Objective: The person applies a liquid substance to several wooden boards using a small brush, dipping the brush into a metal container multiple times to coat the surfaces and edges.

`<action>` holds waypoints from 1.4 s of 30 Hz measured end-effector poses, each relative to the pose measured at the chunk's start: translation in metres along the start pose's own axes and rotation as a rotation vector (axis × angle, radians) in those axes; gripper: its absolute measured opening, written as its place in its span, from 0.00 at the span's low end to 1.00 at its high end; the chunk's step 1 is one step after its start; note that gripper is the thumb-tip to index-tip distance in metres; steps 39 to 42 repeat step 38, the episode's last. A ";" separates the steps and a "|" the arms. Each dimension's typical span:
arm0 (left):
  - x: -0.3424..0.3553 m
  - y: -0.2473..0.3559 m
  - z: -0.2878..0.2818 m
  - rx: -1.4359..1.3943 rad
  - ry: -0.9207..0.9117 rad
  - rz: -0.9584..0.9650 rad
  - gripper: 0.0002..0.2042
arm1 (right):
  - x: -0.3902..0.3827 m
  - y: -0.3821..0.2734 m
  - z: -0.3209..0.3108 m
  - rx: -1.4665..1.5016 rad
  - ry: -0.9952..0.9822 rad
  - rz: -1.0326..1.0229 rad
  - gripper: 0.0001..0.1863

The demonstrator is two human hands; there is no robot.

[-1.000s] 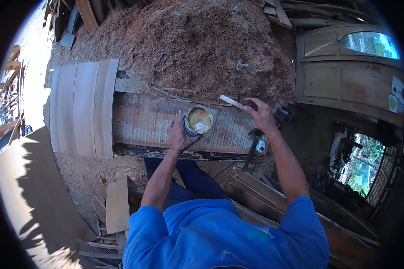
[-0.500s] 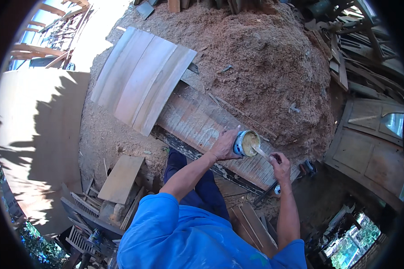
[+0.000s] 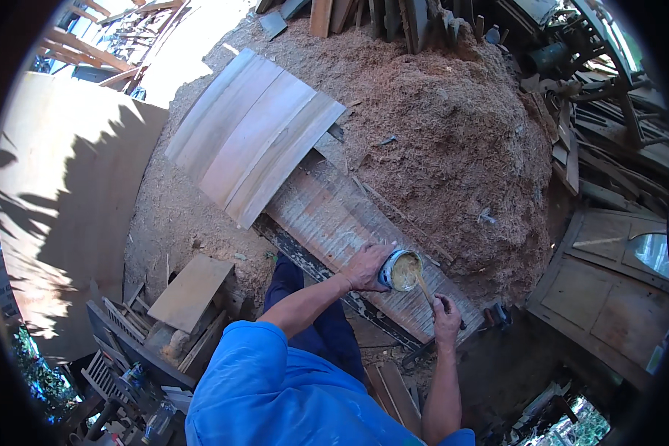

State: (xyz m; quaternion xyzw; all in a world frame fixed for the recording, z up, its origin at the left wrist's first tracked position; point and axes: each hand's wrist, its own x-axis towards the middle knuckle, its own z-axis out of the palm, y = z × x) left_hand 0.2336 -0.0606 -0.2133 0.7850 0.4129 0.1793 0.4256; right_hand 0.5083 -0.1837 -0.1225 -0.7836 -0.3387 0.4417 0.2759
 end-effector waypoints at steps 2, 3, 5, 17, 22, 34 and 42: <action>0.005 0.006 -0.006 -0.005 -0.097 0.022 0.63 | -0.008 0.004 -0.005 0.075 -0.038 0.065 0.12; 0.003 0.005 -0.005 -0.020 -0.098 0.014 0.63 | -0.007 0.003 -0.003 0.172 -0.023 0.102 0.12; 0.001 0.002 -0.004 -0.020 -0.061 -0.028 0.64 | -0.013 0.005 0.001 0.168 -0.026 0.116 0.12; -0.028 -0.005 0.009 -0.156 0.055 -0.079 0.66 | -0.038 0.012 0.000 0.478 0.039 0.233 0.12; -0.049 0.006 0.004 -0.211 0.025 -0.132 0.67 | -0.018 0.067 -0.030 0.178 -0.029 0.265 0.17; -0.005 0.063 -0.020 -0.407 0.007 -0.100 0.65 | 0.078 -0.088 -0.095 0.070 0.075 -0.222 0.43; 0.029 0.074 -0.037 -0.212 -0.096 0.088 0.67 | 0.003 -0.162 -0.045 -0.451 -0.218 -0.459 0.57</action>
